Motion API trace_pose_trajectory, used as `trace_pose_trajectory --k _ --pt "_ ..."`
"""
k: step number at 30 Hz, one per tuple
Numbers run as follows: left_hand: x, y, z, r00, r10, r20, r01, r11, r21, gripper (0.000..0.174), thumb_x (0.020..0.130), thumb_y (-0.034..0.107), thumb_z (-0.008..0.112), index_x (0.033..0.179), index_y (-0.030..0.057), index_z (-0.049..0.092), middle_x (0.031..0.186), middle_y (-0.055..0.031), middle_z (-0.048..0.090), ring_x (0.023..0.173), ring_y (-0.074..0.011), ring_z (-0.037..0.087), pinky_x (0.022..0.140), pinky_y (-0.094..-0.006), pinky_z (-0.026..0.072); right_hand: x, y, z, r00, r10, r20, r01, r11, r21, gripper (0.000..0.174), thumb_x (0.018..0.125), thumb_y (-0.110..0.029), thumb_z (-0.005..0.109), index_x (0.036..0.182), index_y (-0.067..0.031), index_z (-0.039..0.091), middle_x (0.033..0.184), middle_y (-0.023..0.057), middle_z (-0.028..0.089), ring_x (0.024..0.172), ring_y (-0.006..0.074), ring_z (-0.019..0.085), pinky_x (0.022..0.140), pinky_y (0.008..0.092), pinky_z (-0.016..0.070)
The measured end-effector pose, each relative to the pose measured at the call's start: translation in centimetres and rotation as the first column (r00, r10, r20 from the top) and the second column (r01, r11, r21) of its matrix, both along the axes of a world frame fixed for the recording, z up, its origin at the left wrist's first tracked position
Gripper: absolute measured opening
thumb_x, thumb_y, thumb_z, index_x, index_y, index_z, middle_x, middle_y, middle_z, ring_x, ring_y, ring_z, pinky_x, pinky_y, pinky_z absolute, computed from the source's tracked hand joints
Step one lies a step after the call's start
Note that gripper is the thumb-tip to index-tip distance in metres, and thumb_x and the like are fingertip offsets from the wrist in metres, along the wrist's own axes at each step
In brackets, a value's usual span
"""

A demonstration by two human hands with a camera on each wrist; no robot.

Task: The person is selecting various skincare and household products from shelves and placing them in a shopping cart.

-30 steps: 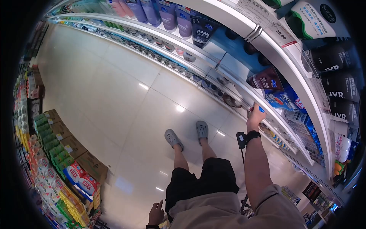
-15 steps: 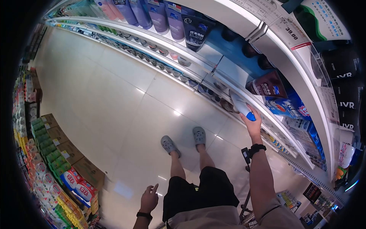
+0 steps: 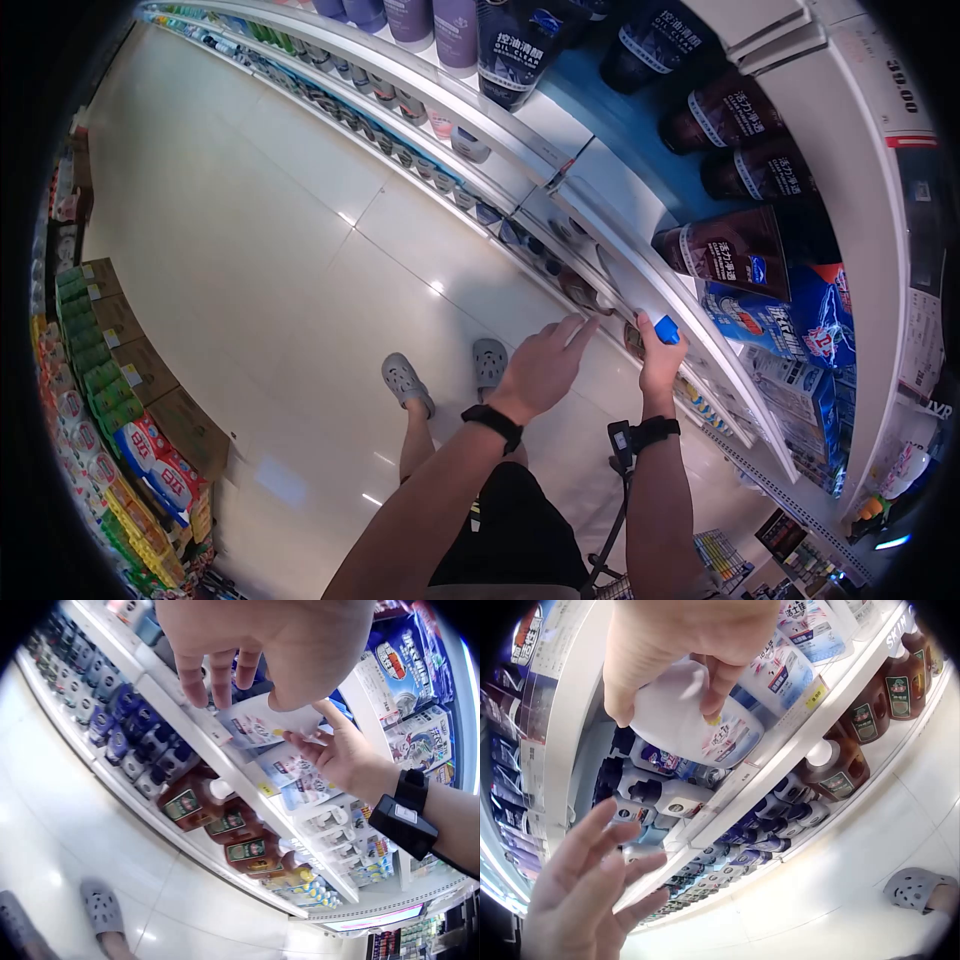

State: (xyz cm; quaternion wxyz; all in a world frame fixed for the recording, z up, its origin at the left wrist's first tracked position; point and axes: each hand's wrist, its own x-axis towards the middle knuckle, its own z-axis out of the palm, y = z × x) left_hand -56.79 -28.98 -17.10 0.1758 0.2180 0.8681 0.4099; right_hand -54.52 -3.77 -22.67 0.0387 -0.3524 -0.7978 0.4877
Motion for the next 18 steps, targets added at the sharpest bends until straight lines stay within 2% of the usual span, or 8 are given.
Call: trace_pose_trajectory --k 3,5,7,9,12,15,16,18 --pt "-1.9 5.7 -1.5 0.997 0.063 -0.039 -0.058 0.992 0.116 0.053 0.082 0.004 0.056 0.134 0.0059 0.046 0.128 -0.0132 0.05 0.104 -0.0314 0.058 0.086 -0.04 0.0507 -0.5 0.1 1.7 0.996 -0.069 0.053 0.077 0.986 -0.145 0.034 0.081 -0.017 0.077 0.104 0.0052 0.064 0.1 0.0066 0.061 0.084 0.0142 0.06 0.077 0.0255 0.0487" --pt "-2.7 8.0 -2.0 0.992 0.111 -0.064 -0.098 0.98 0.176 0.052 0.083 0.004 0.055 0.134 0.0043 0.045 0.132 -0.0129 0.049 0.104 -0.0316 0.058 0.086 -0.0404 0.0505 -0.7 -0.8 1.9 0.971 -0.187 -0.15 0.127 0.932 -0.339 0.027 0.086 -0.016 0.071 0.105 0.0023 0.063 0.096 0.0061 0.064 0.08 0.0143 0.062 0.073 0.0263 0.0508" --pt "-3.1 9.7 -2.1 0.998 0.062 -0.007 -0.06 0.98 0.189 0.052 0.083 0.004 0.054 0.134 0.0017 0.044 0.136 -0.0132 0.046 0.105 -0.0314 0.058 0.085 -0.04 0.0507 -0.4 -0.5 2.0 0.965 -0.187 -0.184 0.107 0.921 -0.375 0.031 0.089 -0.017 0.068 0.111 0.0026 0.059 0.103 0.0084 0.063 0.088 0.0159 0.063 0.076 0.0291 0.052" --pt "-3.5 10.6 -2.2 0.996 0.079 -0.04 -0.069 0.976 0.205 0.048 0.084 0.006 0.054 0.131 0.0059 0.048 0.133 -0.0121 0.047 0.103 -0.0314 0.059 0.083 -0.0399 0.0518 -0.1 -0.5 1.8 0.936 -0.195 -0.292 0.061 0.91 -0.411 0.035 0.091 -0.018 0.066 0.118 0.0023 0.055 0.106 0.0092 0.062 0.093 0.0163 0.062 0.081 0.0321 0.0522" --pt "-4.0 12.0 -2.4 0.999 -0.007 0.054 -0.006 0.968 0.251 0.033 0.084 0.014 0.057 0.116 0.0145 0.059 0.124 -0.0115 0.051 0.098 -0.0315 0.061 0.078 -0.0407 0.0537 1.1 0.4 1.6 0.945 -0.158 -0.286 0.005 0.881 -0.472 0.032 0.094 -0.02 0.061 0.118 0.0006 0.055 0.108 0.0098 0.062 0.094 0.0168 0.062 0.083 0.0329 0.051" --pt "-4.8 13.8 -3.4 0.988 -0.118 0.1 0.1 0.98 0.174 0.03 0.082 0.02 0.06 0.111 0.0135 0.062 0.12 -0.0129 0.055 0.096 -0.0312 0.062 0.077 -0.0402 0.0539 1.8 0.4 1.3 0.931 -0.179 -0.318 -0.008 0.861 -0.508 0.028 0.096 -0.023 0.058 0.114 -0.0013 0.056 0.107 0.0092 0.062 0.09 0.0166 0.062 0.081 0.032 0.051" --pt "-4.8 14.2 -3.9 0.996 -0.074 0.044 0.064 0.98 0.19 0.026 0.081 0.024 0.061 0.103 0.0119 0.064 0.103 -0.0121 0.064 0.089 -0.0298 0.065 0.074 -0.0396 0.0545 1.7 0.0 1.6 0.915 -0.224 -0.335 0.012 0.845 -0.534 0.029 0.096 -0.024 0.057 0.114 -0.0015 0.055 0.107 0.0089 0.062 0.091 0.0167 0.061 0.08 0.032 0.051" --pt "-5.1 15.0 -5.0 0.995 -0.088 0.042 0.078 0.976 0.204 0.023 0.08 0.023 0.061 0.099 0.0103 0.065 0.093 -0.0112 0.066 0.083 -0.0288 0.066 0.072 -0.0388 0.0548 2.1 0.5 1.3 0.892 -0.281 -0.353 0.02 0.806 -0.592 0.028 0.097 -0.025 0.055 0.114 -0.0021 0.055 0.105 0.0075 0.061 0.094 0.017 0.06 0.081 0.0317 0.0507"
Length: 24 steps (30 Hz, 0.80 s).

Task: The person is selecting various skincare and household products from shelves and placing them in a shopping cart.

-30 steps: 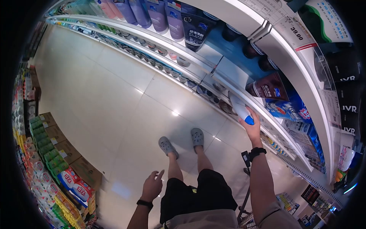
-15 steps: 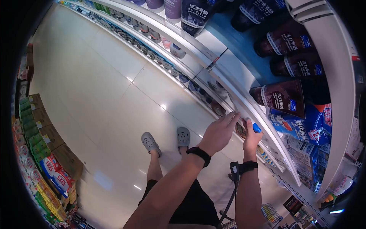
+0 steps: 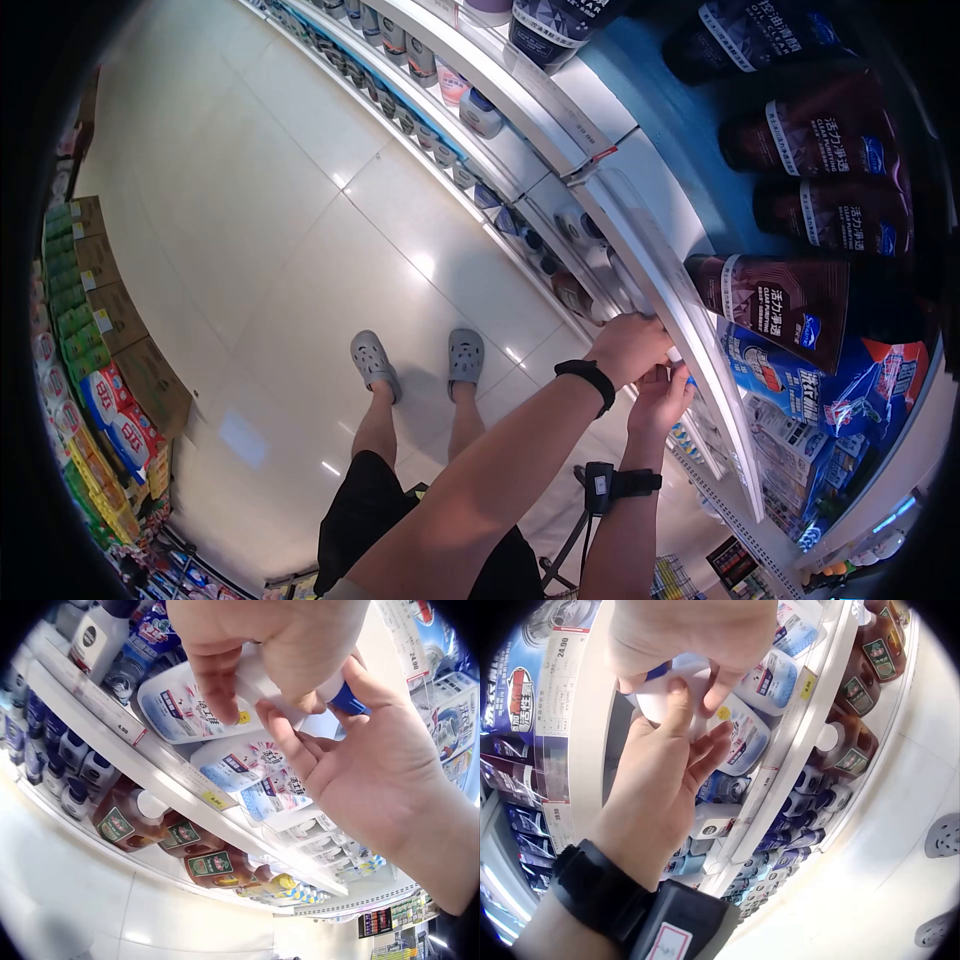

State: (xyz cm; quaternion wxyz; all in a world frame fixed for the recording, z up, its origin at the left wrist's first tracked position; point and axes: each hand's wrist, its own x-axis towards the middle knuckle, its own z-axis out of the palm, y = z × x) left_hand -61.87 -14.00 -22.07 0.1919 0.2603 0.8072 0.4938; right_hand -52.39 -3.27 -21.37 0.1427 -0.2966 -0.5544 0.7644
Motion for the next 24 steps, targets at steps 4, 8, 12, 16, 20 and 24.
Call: trace_pose_trajectory --k 4,8,12,16,20,24 --pt "-0.4 1.1 -1.0 0.98 0.026 0.196 -0.058 0.985 0.163 0.019 0.079 0.022 0.062 0.089 0.0063 0.066 0.071 -0.0095 0.067 0.069 -0.0269 0.067 0.066 -0.0363 0.0553 0.4 0.8 -0.7 0.999 -0.052 -0.01 0.052 0.999 -0.005 0.027 0.098 -0.024 0.054 0.114 -0.0024 0.054 0.104 0.0068 0.06 0.096 0.0167 0.059 0.081 0.0319 0.0502" --pt "-1.2 1.9 -1.1 0.88 -0.027 0.475 -0.099 0.966 0.239 0.019 0.08 0.022 0.062 0.087 0.0051 0.065 0.07 -0.011 0.066 0.065 -0.0251 0.067 0.065 -0.0344 0.055 0.7 1.0 -0.7 1.0 0.015 0.006 -0.016 0.997 0.08 0.03 0.099 -0.025 0.051 0.118 -0.0024 0.052 0.109 0.0073 0.06 0.099 0.0183 0.059 0.088 0.0335 0.0494" --pt "-2.4 2.3 -3.6 0.909 0.203 0.365 -0.301 0.924 0.237 0.017 0.083 0.02 0.059 0.086 0.0042 0.064 0.076 -0.0121 0.067 0.075 -0.0294 0.066 0.071 -0.0385 0.0533 -0.1 0.0 0.3 0.985 0.013 0.172 -0.064 0.953 0.296 0.033 0.1 -0.027 0.05 0.12 -0.001 0.053 0.115 0.0092 0.062 0.103 0.0209 0.061 0.091 0.0342 0.0487" --pt "-3.9 0.6 -4.2 0.984 0.171 0.052 -0.175 0.98 0.092 0.018 0.085 0.02 0.056 0.088 0.0036 0.064 0.088 -0.0142 0.067 0.09 -0.0334 0.063 0.081 -0.0426 0.0493 1.2 2.1 -0.3 0.963 -0.035 0.266 -0.069 0.925 0.373 0.029 0.1 -0.025 0.05 0.115 -0.0012 0.056 0.111 0.0089 0.063 0.1 0.0191 0.062 0.087 0.0321 0.0495" --pt "-4.7 -0.1 -4.6 0.995 0.099 -0.019 -0.097 0.994 0.055 0.022 0.086 0.022 0.056 0.093 0.0031 0.064 0.095 -0.0173 0.065 0.095 -0.0349 0.061 0.087 -0.0425 0.0474 2.2 3.2 -0.9 0.952 -0.127 0.279 -0.025 0.875 0.484 0.025 0.1 -0.022 0.05 0.11 -0.001 0.058 0.105 0.0087 0.065 0.094 0.0176 0.063 0.079 0.0297 0.0493" --pt "-4.6 -0.6 -4.2 0.99 0.104 -0.096 -0.091 0.988 0.128 0.023 0.087 0.021 0.055 0.097 0.0021 0.062 0.098 -0.0191 0.064 0.097 -0.0358 0.061 0.087 -0.0427 0.0474 2.5 4.0 -1.3 0.946 -0.135 0.295 -0.045 0.847 0.53 0.023 0.099 -0.022 0.051 0.106 -0.001 0.058 0.102 0.008 0.065 0.089 0.0172 0.064 0.076 0.0292 0.0489"
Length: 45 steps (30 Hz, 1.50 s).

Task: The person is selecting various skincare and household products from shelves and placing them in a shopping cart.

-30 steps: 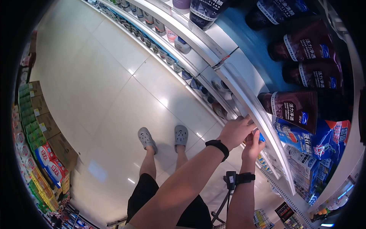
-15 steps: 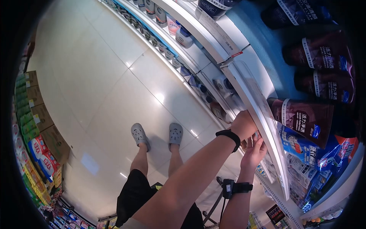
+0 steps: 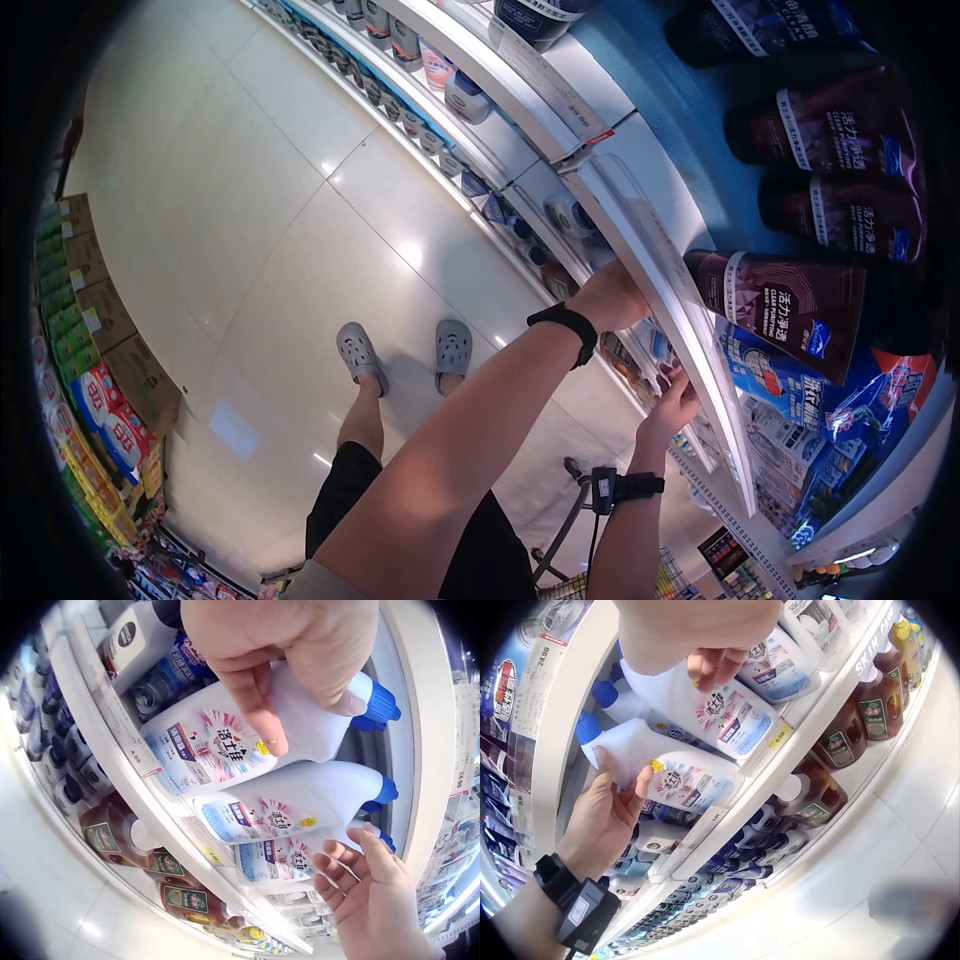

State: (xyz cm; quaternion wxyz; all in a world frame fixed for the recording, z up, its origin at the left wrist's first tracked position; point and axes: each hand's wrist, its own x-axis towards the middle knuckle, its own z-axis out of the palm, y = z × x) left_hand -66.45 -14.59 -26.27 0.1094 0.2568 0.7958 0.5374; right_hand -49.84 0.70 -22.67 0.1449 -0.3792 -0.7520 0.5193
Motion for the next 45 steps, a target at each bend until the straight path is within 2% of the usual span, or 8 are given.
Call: trace_pose_trajectory --k 7,11,17,27,34,42,44,45 --pt "1.1 -3.0 2.2 0.978 -0.136 0.159 0.154 0.982 -0.107 0.024 0.087 0.016 0.056 0.105 0.0009 0.06 0.11 -0.0203 0.062 0.098 -0.0367 0.06 0.084 -0.0449 0.0501 0.8 -0.1 1.6 0.998 0.021 0.056 -0.025 0.998 0.062 0.022 0.1 -0.022 0.05 0.106 -0.0014 0.055 0.095 0.0079 0.063 0.084 0.0142 0.062 0.07 0.0266 0.0491" --pt "6.8 -9.9 4.8 0.971 0.206 0.119 -0.2 0.978 -0.063 0.043 0.087 0.011 0.057 0.129 0.0064 0.05 0.128 -0.0123 0.054 0.09 -0.0335 0.064 0.076 -0.0422 0.0539 5.2 -0.3 3.0 0.962 0.149 0.228 -0.164 0.985 0.048 0.019 0.1 -0.02 0.049 0.106 -0.0025 0.054 0.084 0.0069 0.061 0.073 0.0116 0.062 0.065 0.0246 0.0493" --pt "16.4 -27.8 8.8 0.992 0.014 0.128 0.048 0.881 -0.47 0.036 0.081 0.004 0.054 0.117 0.0102 0.058 0.117 -0.0092 0.06 0.087 -0.0307 0.066 0.073 -0.0412 0.0546 16.7 0.7 6.5 0.765 0.238 0.598 -0.257 0.965 -0.054 0.022 0.096 -0.021 0.055 0.101 0.0003 0.059 0.075 0.0097 0.066 0.064 0.0159 0.067 0.06 0.0283 0.054" --pt "27.6 -52.4 18.1 0.882 -0.281 0.377 0.47 0.569 -0.675 0.028 0.085 0.014 0.051 0.111 0.0163 0.063 0.103 -0.0087 0.064 0.083 -0.0329 0.066 0.07 -0.0454 0.0547 37.0 -8.0 17.9 0.868 -0.046 0.495 0.041 0.999 0.021 0.024 0.094 -0.019 0.056 0.09 0.0038 0.062 0.072 0.0116 0.067 0.062 0.019 0.068 0.059 0.0316 0.0556" --pt "28.0 -52.9 21.2 0.766 -0.466 0.444 0.633 0.42 -0.651 0.028 0.087 0.017 0.05 0.111 0.0132 0.064 0.1 -0.0148 0.065 0.093 -0.034 0.064 0.08 -0.0455 0.052 53.2 -22.2 20.7 0.869 -0.185 0.459 0.204 0.979 0.008 0.028 0.094 -0.018 0.054 0.084 0.0065 0.061 0.071 0.0129 0.065 0.062 0.0185 0.067 0.055 0.0323 0.0566" --pt "23.3 -41.1 21.0 0.719 -0.6 0.351 0.605 0.29 -0.742 0.033 0.087 0.019 0.048 0.115 0.0174 0.064 0.107 -0.0166 0.067 0.101 -0.034 0.063 0.088 -0.0453 0.0503 70.8 -35.2 12.9 0.662 -0.616 0.427 0.717 0.686 -0.122 0.029 0.091 -0.016 0.054 0.073 0.006 0.058 0.063 0.013 0.061 0.051 0.0191 0.062 0.049 0.0337 0.0558" --pt "23.5 -36.5 21.9 0.758 -0.586 0.288 0.557 0.35 -0.753 0.033 0.084 0.018 0.048 0.112 0.0184 0.067 0.101 -0.019 0.068 0.095 -0.0366 0.064 0.088 -0.0455 0.0511 78.0 -37.4 6.6 0.581 -0.21 0.787 0.457 0.884 -0.101 0.061 0.084 -0.041 0.067 0.131 -0.0073 0.048 0.102 0.0209 0.068 0.096 0.0289 0.065 0.083 0.0352 0.0515" --pt "24.0 -34.5 22.2 0.736 -0.617 0.277 0.564 0.333 -0.756 0.033 0.084 0.018 0.048 0.112 0.0184 0.067 0.101 -0.019 0.068 0.095 -0.0366 0.064 0.088 -0.0455 0.0511 75.4 -37.4 10.1 0.578 -0.239 0.78 0.491 0.866 -0.099 0.061 0.084 -0.041 0.067 0.131 -0.0073 0.048 0.102 0.0209 0.068 0.096 0.0289 0.065 0.083 0.0352 0.0515"
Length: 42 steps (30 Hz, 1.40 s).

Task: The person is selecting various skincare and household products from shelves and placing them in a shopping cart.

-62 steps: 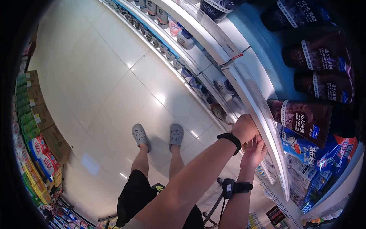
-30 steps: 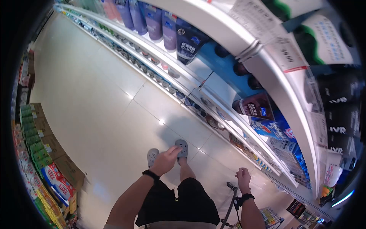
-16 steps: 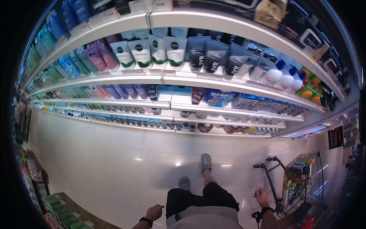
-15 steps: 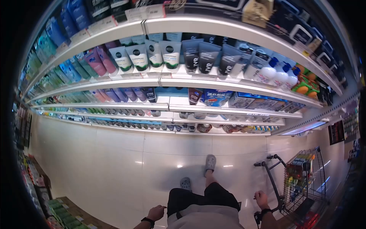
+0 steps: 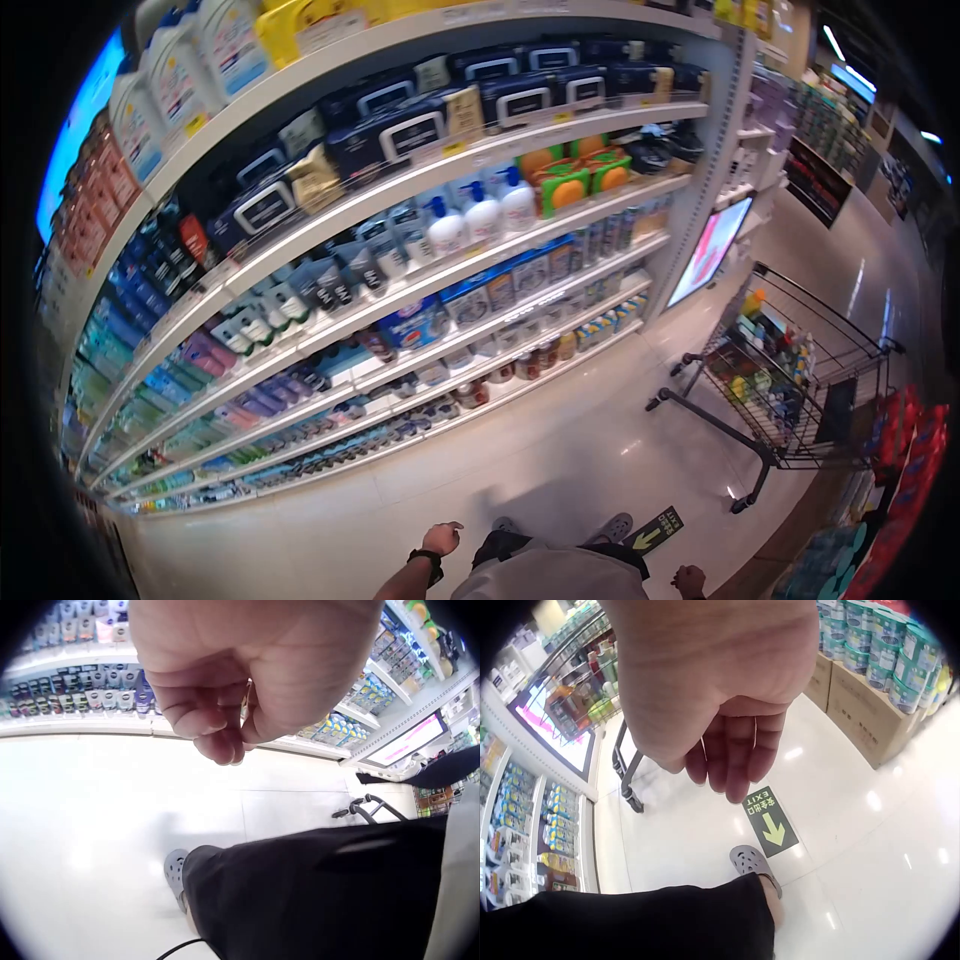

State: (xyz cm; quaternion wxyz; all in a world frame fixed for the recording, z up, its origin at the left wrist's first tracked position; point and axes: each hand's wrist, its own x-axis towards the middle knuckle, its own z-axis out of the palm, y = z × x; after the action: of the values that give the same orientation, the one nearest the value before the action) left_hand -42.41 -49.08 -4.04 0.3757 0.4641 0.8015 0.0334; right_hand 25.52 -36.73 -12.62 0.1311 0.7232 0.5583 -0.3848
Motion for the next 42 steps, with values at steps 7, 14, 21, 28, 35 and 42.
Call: trace_pose_trajectory --k 7,14,21,28,35,42 --pt "9.4 21.0 0.9 0.98 -0.196 0.033 0.179 0.942 0.283 0.024 0.085 0.016 0.053 0.103 0.0165 0.069 0.065 -0.0124 0.066 0.064 -0.0313 0.067 0.067 -0.0412 0.0554 5.9 5.0 4.0 0.82 -0.424 -0.384 0.55 0.769 0.325 0.029 0.088 -0.024 0.059 0.08 0.0027 0.065 0.073 0.0126 0.069 0.064 0.0209 0.07 0.064 0.0337 0.0573" --pt "26.6 37.1 6.3 0.872 -0.479 0.102 0.403 0.82 0.407 0.025 0.089 0.01 0.051 0.11 0.0137 0.065 0.057 -0.0066 0.064 0.058 -0.0267 0.067 0.061 -0.038 0.0547 14.5 13.1 10.0 0.731 -0.537 -0.421 0.682 0.59 0.432 0.024 0.088 -0.02 0.06 0.084 0.0022 0.066 0.073 0.0126 0.069 0.065 0.0201 0.07 0.066 0.0324 0.0563" --pt "45.9 49.3 32.2 0.422 -0.907 -0.008 0.611 0.278 0.741 0.055 0.076 -0.007 0.053 0.129 0.0092 0.055 0.085 -0.0086 0.061 0.075 -0.0281 0.061 0.067 -0.0369 0.0513 17.8 19.8 13.0 0.666 -0.539 -0.515 0.746 0.472 0.47 0.019 0.088 -0.015 0.062 0.086 0.0031 0.065 0.073 0.0126 0.068 0.066 0.0191 0.07 0.063 0.0304 0.0554" --pt "51.5 57.6 46.9 -0.228 -0.968 -0.102 0.11 -0.13 0.985 0.033 0.076 0.001 0.064 0.109 0.0038 0.062 0.079 -0.006 0.065 0.05 -0.0196 0.058 0.045 -0.0297 0.0472 17.4 26.1 15.7 0.633 -0.575 -0.518 0.769 0.391 0.506 0.017 0.09 -0.013 0.059 0.089 0.0036 0.064 0.075 0.0118 0.068 0.067 0.0176 0.069 0.063 0.0295 0.0552" --pt "54.7 65.9 50.5 -0.162 -0.972 -0.172 -0.378 -0.1 0.92 0.05 0.097 0.029 0.05 0.145 0.0308 0.037 0.083 -0.0024 0.06 0.06 -0.0148 0.052 0.044 -0.0224 0.0314 15.2 32.9 19.2 0.583 -0.616 -0.53 0.8 0.319 0.509 0.013 0.089 -0.01 0.06 0.088 0.003 0.064 0.076 0.011 0.067 0.068 0.0155 0.067 0.064 0.0284 0.054" --pt "57.2 73.4 49.0 -0.048 -0.912 -0.407 -0.43 -0.349 0.832 0.051 0.096 0.028 0.049 0.143 0.0413 0.037 0.086 0.0007 0.06 0.063 -0.017 0.052 0.047 -0.0238 0.0326 17.1 43.4 28.4 0.586 -0.51 -0.629 0.8 0.246 0.547 0.015 0.091 -0.01 0.06 0.09 0.0042 0.063 0.078 0.0073 0.066 0.07 0.012 0.065 0.064 0.0255 0.0518"
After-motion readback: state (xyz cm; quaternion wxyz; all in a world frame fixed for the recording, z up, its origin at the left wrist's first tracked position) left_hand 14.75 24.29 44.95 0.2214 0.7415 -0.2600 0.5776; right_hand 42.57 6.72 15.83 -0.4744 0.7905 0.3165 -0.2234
